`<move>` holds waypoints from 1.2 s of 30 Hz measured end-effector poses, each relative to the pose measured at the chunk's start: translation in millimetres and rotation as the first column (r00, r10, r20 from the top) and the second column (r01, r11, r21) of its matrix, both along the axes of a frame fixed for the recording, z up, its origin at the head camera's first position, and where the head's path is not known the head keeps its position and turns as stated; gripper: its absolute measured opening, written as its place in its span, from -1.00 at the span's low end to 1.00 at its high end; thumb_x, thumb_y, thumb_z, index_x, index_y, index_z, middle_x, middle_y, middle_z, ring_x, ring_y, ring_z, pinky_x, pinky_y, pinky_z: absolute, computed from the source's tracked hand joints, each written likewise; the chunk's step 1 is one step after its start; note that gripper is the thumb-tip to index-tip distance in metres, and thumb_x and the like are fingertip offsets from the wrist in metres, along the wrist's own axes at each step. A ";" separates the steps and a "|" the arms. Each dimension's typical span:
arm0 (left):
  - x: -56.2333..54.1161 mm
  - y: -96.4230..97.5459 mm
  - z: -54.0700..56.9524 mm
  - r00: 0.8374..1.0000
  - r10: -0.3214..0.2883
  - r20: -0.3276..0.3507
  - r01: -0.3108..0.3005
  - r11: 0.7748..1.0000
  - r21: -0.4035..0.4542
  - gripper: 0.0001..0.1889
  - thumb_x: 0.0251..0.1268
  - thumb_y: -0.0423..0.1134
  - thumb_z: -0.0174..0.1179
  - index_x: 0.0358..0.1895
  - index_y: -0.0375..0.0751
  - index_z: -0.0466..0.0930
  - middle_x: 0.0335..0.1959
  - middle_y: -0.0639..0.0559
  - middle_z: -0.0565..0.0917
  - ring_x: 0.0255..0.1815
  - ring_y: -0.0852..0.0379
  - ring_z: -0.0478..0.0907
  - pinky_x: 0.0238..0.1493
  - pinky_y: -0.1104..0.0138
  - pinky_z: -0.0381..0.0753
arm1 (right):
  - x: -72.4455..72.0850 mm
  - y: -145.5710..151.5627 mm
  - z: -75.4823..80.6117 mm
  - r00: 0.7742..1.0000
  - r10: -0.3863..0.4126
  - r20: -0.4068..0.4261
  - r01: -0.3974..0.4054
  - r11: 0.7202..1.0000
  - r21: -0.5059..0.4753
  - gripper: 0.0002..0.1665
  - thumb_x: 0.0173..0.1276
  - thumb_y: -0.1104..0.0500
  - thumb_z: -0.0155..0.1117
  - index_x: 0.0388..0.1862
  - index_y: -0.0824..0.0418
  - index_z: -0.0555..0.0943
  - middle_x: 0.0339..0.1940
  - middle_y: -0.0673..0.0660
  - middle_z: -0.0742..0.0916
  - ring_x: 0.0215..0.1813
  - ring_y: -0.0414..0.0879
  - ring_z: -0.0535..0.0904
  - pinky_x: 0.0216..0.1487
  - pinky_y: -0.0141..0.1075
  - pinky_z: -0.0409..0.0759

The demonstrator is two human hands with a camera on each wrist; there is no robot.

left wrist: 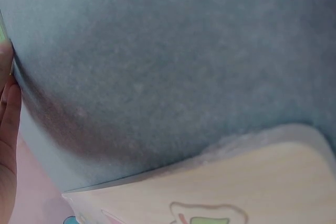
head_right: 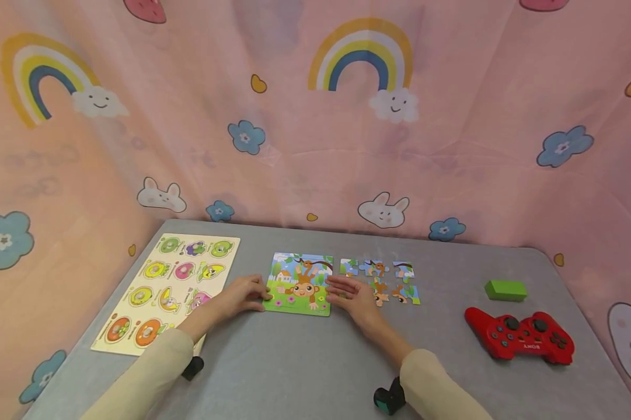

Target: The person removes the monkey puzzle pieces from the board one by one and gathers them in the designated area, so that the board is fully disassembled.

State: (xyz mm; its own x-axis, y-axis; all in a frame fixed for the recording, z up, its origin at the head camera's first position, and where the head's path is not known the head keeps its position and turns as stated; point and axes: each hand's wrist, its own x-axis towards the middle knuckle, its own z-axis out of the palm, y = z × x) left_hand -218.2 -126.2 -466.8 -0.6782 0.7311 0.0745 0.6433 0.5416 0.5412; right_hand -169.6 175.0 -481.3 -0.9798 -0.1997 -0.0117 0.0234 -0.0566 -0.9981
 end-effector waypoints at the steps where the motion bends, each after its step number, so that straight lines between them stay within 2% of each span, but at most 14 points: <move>1: 0.3 0.2 0.2 1.000 0.001 0.003 -0.001 1.000 0.002 -0.74 0.11 -0.32 0.36 -0.11 -0.34 0.71 -0.31 0.02 0.52 -0.29 0.20 0.46 -0.20 0.39 0.51 | -1.1 -4.0 0.7 1.000 0.013 0.000 -0.013 1.000 0.002 -0.40 0.24 0.46 0.28 0.26 0.54 0.37 0.23 0.49 0.49 0.11 0.03 0.61 -0.02 -0.35 0.58; 7: 1.3 0.0 1.8 1.000 0.003 0.008 -0.003 1.000 0.006 -0.73 0.11 -0.32 0.36 -0.11 -0.34 0.71 -0.30 0.02 0.53 -0.28 0.20 0.47 -0.20 0.39 0.52 | -9.4 -28.5 4.8 0.996 0.080 -0.045 -0.078 0.995 0.056 -0.47 0.25 0.46 0.27 0.21 0.53 0.44 0.14 0.50 0.55 0.13 0.24 0.55 -0.13 -0.36 0.61; 13: 0.5 -0.7 1.4 1.000 0.000 -0.003 0.000 1.000 0.008 -0.74 0.10 -0.31 0.37 -0.13 -0.33 0.71 -0.31 0.03 0.53 -0.28 0.20 0.48 -0.20 0.39 0.52 | -17.2 -55.1 3.3 0.990 0.129 -0.057 -0.124 0.989 0.074 -0.52 0.25 0.47 0.25 0.17 0.53 0.48 0.10 0.47 0.59 0.10 0.26 0.56 -0.16 -0.41 0.59; 17: 0.0 -1.1 -0.4 1.000 -0.006 -0.024 0.006 1.000 0.016 -0.76 0.10 -0.31 0.37 -0.15 -0.32 0.72 -0.32 0.02 0.53 -0.29 0.19 0.49 -0.21 0.40 0.52 | -20.3 -70.5 -0.7 0.992 0.116 -0.047 -0.113 0.991 0.068 -0.55 0.23 0.48 0.27 0.13 0.53 0.50 0.05 0.48 0.61 0.07 0.27 0.58 -0.10 -0.38 0.59; 21: -0.1 -0.7 -0.9 1.000 -0.005 -0.030 0.006 1.000 0.029 -0.76 0.09 -0.32 0.38 -0.16 -0.32 0.72 -0.31 0.00 0.55 -0.29 0.17 0.50 -0.21 0.39 0.52 | -21.4 -79.6 -4.7 0.995 0.087 -0.053 -0.079 0.987 0.139 -0.55 0.19 0.48 0.32 0.09 0.53 0.53 -0.05 0.44 0.67 -0.01 0.22 0.63 -0.11 -0.32 0.61; 25: -0.7 0.1 -1.7 0.999 0.005 -0.032 -0.004 0.999 0.035 -0.77 0.06 -0.33 0.39 -0.19 -0.33 0.69 -0.29 -0.02 0.57 -0.28 0.15 0.53 -0.20 0.36 0.54 | -22.5 -84.7 -6.4 0.993 0.053 -0.105 -0.020 0.956 0.292 -0.52 0.09 0.44 0.43 0.04 0.47 0.58 -0.15 0.34 0.72 -0.19 0.09 0.69 -0.21 -0.34 0.62; 28: -1.3 0.9 -2.2 0.999 0.019 -0.035 -0.018 0.999 0.041 -0.77 0.04 -0.33 0.41 -0.23 -0.31 0.65 -0.30 -0.02 0.58 -0.29 0.14 0.54 -0.21 0.35 0.55 | -23.5 -87.2 -4.5 0.986 0.069 -0.153 -0.008 0.932 0.362 -0.51 0.01 0.44 0.48 -0.01 0.46 0.62 -0.16 0.32 0.72 -0.31 0.06 0.68 -0.30 -0.35 0.62; 32: -0.3 1.2 -3.8 0.998 0.057 -0.023 -0.055 0.997 0.051 -0.82 0.02 -0.33 0.43 -0.31 -0.29 0.66 -0.34 0.02 0.58 -0.32 0.19 0.51 -0.24 0.37 0.54 | -23.7 -89.6 -1.2 0.981 0.087 -0.175 -0.016 0.927 0.374 -0.54 -0.04 0.48 0.49 -0.07 0.49 0.62 -0.14 0.36 0.71 -0.35 0.10 0.68 -0.35 -0.35 0.62; 36: 1.9 0.9 -5.3 0.995 0.098 0.006 -0.099 0.994 0.053 -0.88 0.02 -0.33 0.42 -0.37 -0.28 0.71 -0.35 0.04 0.57 -0.31 0.21 0.50 -0.24 0.38 0.55 | -22.9 -92.4 1.2 0.985 0.059 -0.162 0.010 0.918 0.395 -0.56 -0.07 0.50 0.50 -0.13 0.48 0.64 -0.17 0.34 0.73 -0.40 0.03 0.66 -0.39 -0.36 0.61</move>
State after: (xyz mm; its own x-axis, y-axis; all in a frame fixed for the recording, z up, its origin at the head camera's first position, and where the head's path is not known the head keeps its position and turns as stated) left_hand -216.3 -125.2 -472.0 -0.7469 0.6559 0.1094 0.5866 0.5726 0.5727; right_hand -192.5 82.6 -480.2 -0.9692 -0.2365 0.0694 -0.1494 0.3398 -0.9285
